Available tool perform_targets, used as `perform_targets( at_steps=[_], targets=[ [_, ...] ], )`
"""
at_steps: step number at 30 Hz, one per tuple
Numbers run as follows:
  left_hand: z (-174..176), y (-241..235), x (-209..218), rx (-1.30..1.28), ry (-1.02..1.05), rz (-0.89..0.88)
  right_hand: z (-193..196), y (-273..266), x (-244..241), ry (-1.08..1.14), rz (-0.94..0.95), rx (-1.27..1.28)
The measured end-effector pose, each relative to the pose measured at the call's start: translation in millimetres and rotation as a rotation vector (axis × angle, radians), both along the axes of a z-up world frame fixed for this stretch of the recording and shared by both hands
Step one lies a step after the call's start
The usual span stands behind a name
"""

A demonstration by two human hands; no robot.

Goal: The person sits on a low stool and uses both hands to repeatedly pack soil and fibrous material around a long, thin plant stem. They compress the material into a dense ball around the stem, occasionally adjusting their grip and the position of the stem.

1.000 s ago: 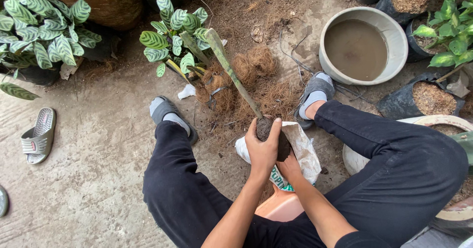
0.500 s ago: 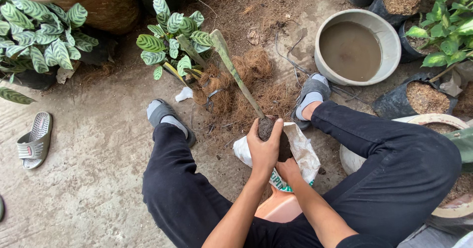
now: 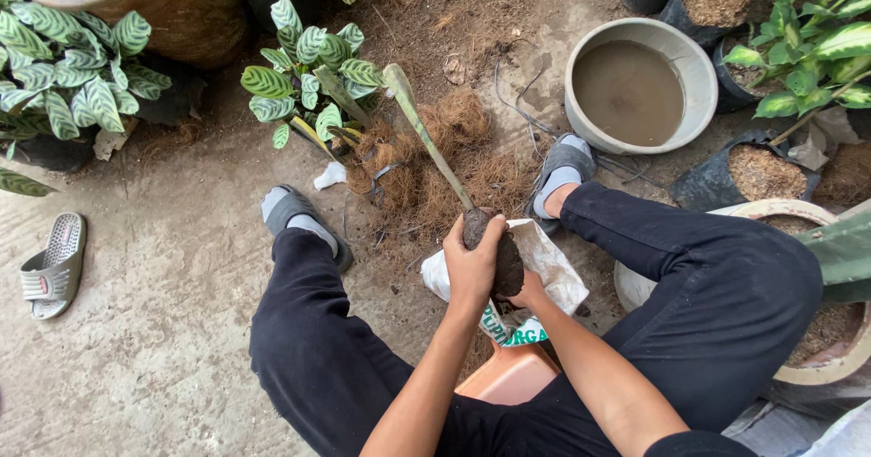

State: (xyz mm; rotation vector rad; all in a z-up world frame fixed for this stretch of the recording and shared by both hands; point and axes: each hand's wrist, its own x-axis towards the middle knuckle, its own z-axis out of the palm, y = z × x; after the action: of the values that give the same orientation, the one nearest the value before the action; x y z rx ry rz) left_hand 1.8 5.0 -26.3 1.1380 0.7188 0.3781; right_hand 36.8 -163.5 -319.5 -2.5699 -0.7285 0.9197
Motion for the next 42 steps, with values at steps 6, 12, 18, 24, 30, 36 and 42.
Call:
perform_targets(
  at_steps=[6,12,18,24,30,36,42],
  targets=[
    [-15,2,-1,-0.085,-0.036,-0.057,20,7,14,0.339,-0.321,0.054],
    [-29,2,0,-0.164,-0.038,-0.124,83,6,3,0.903,-0.850,0.504],
    [-48,-2,-3,-0.149,-0.107,-0.199,154,0,-2,0.820,-0.914,0.667],
    [-60,6,1,-0.256,-0.012,-0.218,234,-14,-5,0.828,-0.991,0.790],
    [-62,14,3,-0.464,-0.197,-0.327,280,-18,-12,0.762,-0.821,0.914],
    [-50,21,-4,-0.416,-0.223,-0.520,294,3,-5,0.368,-0.635,0.871],
    [-47,4,-11,-0.361,-0.099,-0.435,298,29,-33,0.055,-0.530,0.819]
  ],
)
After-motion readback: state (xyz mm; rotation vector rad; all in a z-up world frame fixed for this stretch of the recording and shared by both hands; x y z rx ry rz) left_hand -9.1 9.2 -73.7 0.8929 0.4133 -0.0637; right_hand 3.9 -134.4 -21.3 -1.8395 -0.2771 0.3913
